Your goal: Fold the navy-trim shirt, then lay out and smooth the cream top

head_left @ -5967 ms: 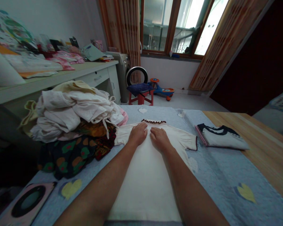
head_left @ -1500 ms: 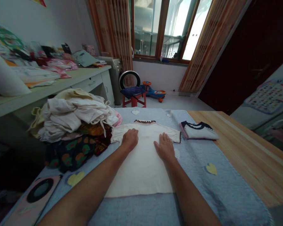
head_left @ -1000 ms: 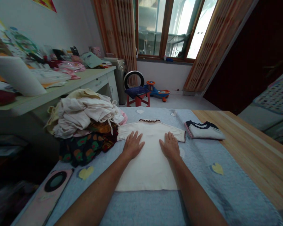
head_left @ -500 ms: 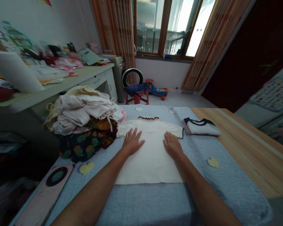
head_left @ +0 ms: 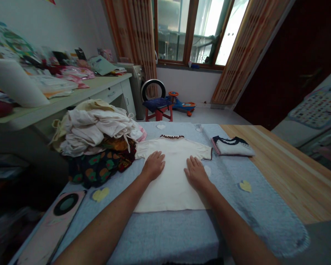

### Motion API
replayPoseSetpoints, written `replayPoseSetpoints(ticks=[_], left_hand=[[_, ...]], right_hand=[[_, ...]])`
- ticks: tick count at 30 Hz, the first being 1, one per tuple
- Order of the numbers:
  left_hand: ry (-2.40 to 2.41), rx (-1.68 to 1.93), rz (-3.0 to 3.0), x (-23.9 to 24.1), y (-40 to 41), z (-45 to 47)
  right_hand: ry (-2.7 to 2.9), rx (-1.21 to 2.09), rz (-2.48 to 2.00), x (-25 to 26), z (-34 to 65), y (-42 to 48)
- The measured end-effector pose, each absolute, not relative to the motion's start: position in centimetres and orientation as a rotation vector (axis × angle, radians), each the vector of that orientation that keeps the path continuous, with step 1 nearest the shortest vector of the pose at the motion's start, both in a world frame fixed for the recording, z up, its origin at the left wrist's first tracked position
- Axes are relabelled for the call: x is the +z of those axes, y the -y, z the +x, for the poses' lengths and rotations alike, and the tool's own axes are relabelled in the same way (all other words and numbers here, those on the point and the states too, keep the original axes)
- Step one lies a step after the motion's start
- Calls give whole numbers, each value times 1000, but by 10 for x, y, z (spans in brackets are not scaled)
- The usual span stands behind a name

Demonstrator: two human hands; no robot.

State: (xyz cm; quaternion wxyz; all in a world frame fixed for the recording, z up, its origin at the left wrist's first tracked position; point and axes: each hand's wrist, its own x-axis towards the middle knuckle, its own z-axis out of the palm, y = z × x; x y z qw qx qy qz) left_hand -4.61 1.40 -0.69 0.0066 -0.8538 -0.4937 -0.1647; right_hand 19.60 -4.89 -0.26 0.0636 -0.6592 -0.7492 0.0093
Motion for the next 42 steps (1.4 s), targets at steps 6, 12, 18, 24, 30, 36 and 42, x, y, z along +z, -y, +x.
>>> replayPoseSetpoints(ticks=[6, 12, 18, 24, 30, 36, 42], left_hand=[[1405, -480, -2840, 0, 0, -41], [1603, -304, -2825, 5, 39, -28], [1501, -296, -2879, 1, 57, -42], [1512, -369, -2857, -2, 56, -51], [1515, -444, -2852, -4, 55, -51], [1533, -449, -2852, -6, 55, -53], [1525, -473, -2862, -7, 53, -54]], right_hand=[[2178, 41, -2122, 3, 179, 59], [2166, 57, -2099, 4, 182, 59], [2169, 50, -2018, 3, 186, 59], [2160, 200, -2043, 11, 179, 58], [2250, 363, -2026, 17, 146, 67], [2327, 221, -1956, 8, 140, 76], [2306, 231, -1874, 8, 156, 76]])
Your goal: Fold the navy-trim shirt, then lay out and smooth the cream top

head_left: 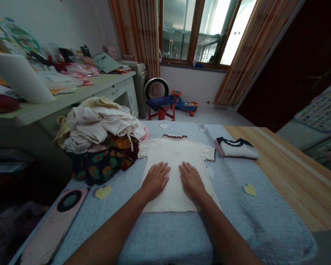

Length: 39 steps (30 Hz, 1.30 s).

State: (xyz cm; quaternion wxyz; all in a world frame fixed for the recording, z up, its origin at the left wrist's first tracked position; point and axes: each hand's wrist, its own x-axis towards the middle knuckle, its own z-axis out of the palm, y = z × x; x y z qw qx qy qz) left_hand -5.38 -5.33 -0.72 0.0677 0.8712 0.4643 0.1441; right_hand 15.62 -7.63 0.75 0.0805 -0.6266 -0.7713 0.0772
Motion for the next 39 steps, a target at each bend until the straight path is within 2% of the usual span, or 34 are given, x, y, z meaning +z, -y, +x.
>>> replayPoseSetpoints(ticks=[8, 17, 32, 39], left_hand=[[-1404, 408, 2608, -2, 55, -54], [-1393, 444, 2613, -6, 53, -55], [-1368, 586, 2560, -6, 49, -55], [-1364, 642, 2526, -7, 47, -55]], right_hand=[[2099, 46, -2157, 5, 165, 76], [2053, 78, -2299, 5, 165, 77], [2001, -50, -2226, 8, 174, 101], [2018, -12, -2249, 3, 175, 97]])
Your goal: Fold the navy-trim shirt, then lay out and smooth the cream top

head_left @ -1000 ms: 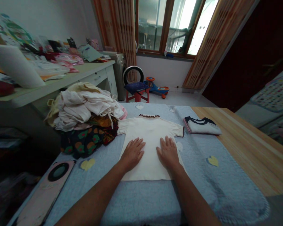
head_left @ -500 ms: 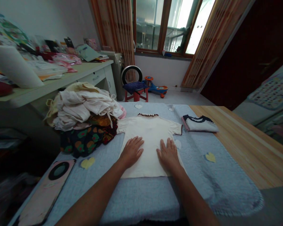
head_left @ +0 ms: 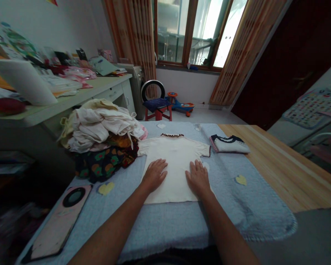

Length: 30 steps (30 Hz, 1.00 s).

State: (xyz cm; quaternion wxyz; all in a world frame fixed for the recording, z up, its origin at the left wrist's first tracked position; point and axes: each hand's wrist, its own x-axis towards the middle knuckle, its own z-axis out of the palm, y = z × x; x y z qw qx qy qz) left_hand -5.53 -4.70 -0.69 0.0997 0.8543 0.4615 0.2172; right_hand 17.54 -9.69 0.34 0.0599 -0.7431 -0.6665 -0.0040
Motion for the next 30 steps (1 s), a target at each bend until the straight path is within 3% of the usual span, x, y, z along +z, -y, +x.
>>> replayPoseSetpoints(ticks=[14, 30], left_hand=[[-1352, 686, 2510, -8, 46, -56], [-1349, 683, 2583, -4, 49, -54]], right_hand=[[2193, -15, -1972, -4, 194, 109], [2048, 343, -1378, -17, 173, 101]])
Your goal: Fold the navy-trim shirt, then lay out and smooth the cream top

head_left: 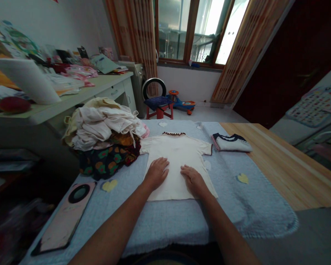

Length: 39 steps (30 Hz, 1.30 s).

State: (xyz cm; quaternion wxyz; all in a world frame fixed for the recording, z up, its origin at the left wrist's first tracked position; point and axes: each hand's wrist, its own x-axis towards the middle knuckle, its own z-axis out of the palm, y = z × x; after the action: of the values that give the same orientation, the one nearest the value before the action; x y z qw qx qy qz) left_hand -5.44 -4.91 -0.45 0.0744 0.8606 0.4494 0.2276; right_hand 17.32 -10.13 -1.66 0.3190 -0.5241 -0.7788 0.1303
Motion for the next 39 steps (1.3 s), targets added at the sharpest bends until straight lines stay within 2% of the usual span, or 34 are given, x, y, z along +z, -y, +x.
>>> replayPoseSetpoints(ticks=[7, 17, 39], left_hand=[[-1114, 574, 2682, -4, 67, -38], [-1161, 337, 2681, 6, 88, -37], [-1162, 412, 2683, -3, 86, -43]], right_hand=[[2120, 272, -1502, -6, 168, 106], [2313, 191, -1925, 9, 162, 114], [2124, 167, -1749, -8, 205, 121]])
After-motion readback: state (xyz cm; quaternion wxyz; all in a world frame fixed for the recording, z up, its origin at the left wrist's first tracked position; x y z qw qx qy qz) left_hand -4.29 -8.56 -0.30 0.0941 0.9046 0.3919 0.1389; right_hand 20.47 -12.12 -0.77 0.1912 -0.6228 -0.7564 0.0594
